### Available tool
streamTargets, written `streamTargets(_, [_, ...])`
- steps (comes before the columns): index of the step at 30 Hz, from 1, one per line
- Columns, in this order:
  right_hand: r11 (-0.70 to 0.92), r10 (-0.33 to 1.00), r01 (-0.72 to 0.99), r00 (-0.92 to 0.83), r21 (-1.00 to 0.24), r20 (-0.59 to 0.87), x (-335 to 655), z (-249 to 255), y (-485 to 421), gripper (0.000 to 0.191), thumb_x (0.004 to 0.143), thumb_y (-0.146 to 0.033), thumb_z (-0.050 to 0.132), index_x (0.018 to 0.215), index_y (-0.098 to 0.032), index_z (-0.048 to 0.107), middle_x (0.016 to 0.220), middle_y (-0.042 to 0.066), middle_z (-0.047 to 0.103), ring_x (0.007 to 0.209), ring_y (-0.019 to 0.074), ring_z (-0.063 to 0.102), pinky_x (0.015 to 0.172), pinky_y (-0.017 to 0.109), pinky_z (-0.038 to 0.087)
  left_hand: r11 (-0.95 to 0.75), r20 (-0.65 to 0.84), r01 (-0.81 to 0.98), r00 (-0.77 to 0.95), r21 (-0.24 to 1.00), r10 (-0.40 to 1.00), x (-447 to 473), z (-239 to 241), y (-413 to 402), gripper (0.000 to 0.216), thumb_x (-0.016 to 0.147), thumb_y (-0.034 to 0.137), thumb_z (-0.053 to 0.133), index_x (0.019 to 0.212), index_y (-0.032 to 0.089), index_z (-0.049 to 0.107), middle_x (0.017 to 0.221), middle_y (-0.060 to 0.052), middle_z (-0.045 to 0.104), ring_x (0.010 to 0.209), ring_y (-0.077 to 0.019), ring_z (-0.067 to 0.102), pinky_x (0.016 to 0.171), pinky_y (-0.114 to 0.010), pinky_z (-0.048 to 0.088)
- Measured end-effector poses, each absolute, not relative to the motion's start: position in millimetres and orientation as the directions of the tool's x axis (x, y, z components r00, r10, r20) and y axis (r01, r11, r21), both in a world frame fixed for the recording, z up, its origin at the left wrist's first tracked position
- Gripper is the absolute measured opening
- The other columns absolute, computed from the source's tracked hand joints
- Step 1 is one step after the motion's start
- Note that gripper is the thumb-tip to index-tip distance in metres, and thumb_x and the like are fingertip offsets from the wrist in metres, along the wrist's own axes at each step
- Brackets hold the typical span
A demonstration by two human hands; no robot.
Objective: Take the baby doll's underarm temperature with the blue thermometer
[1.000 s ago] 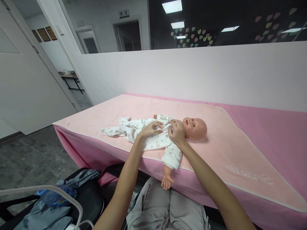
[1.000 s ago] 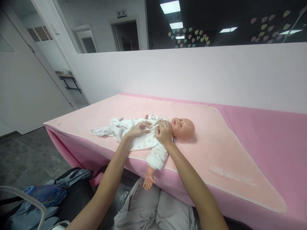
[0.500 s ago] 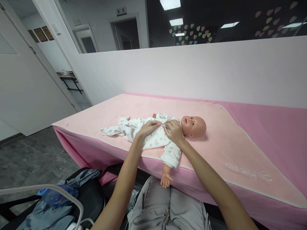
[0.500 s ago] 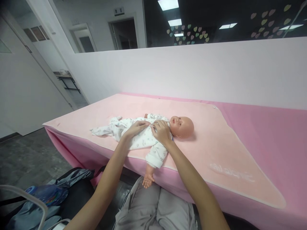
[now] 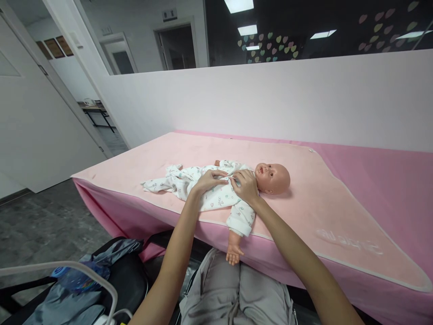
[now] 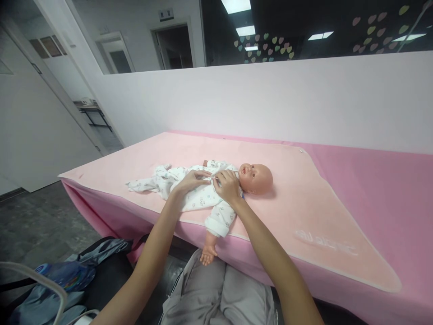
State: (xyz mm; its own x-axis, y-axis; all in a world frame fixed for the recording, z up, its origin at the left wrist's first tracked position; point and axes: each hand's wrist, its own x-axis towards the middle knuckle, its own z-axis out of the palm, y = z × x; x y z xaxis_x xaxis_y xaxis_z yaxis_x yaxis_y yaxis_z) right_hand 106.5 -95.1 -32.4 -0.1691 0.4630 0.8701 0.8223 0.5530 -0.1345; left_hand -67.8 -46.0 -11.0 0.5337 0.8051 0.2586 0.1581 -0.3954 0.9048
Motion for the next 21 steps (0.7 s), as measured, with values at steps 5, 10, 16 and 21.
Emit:
streamTargets(5, [0.568,0.436,0.815,-0.180,-0.114,0.882,106.8,-32.7,-95.8,0.009,0.083,-0.021,0.051,0.076,-0.019,0.057,0.081,0.004,0.063,0.082,0.0184,0.053,0.076,0.032,0.038,-0.397,0.259,0.170,0.524,0.902,0.812,-67.5,-7.6,-49.1,0.035,0.058,0.035,0.075,0.087,0.016,0.071,0.103,-0.010,0.066,0.099,-0.0247,0.058,0.088,-0.035,0.043])
streamTargets(10, [0.560,0.434,0.821,-0.177,-0.111,0.883,106.6,-32.8,-95.7,0.009,0.083,-0.021,0.051,0.076,-0.019,0.057,0.080,0.004,0.063,0.082,0.0182,0.053,0.076,0.032,0.038,-0.399,0.271,0.147,0.525,0.905,0.807,-66.7,-9.3,-48.2,0.029,0.060,0.036,0.074,0.083,0.018,0.073,0.103,-0.009,0.066,0.098,-0.0243,0.058,0.088,-0.035,0.043])
streamTargets(16, [0.546,0.448,0.830,-0.176,-0.113,0.877,106.3,-32.6,-96.0,0.012,0.084,-0.023,0.050,0.076,-0.019,0.058,0.079,0.004,0.062,0.081,0.0181,0.053,0.076,0.032,0.037,-0.363,0.252,0.113,0.536,0.925,0.806,-67.4,-11.7,-45.6,0.023,0.062,0.035,0.073,0.080,0.020,0.074,0.106,-0.009,0.065,0.101,-0.0247,0.057,0.089,-0.035,0.041])
streamTargets(21, [0.548,0.453,0.828,-0.177,-0.117,0.873,106.5,-32.5,-96.6,0.012,0.084,-0.023,0.050,0.076,-0.020,0.058,0.080,0.004,0.063,0.081,0.0183,0.053,0.076,0.032,0.037,-0.326,0.220,0.115,0.528,0.938,0.820,-68.1,-10.3,-46.4,0.022,0.064,0.032,0.071,0.082,0.020,0.074,0.110,-0.009,0.063,0.104,-0.0247,0.055,0.091,-0.036,0.040])
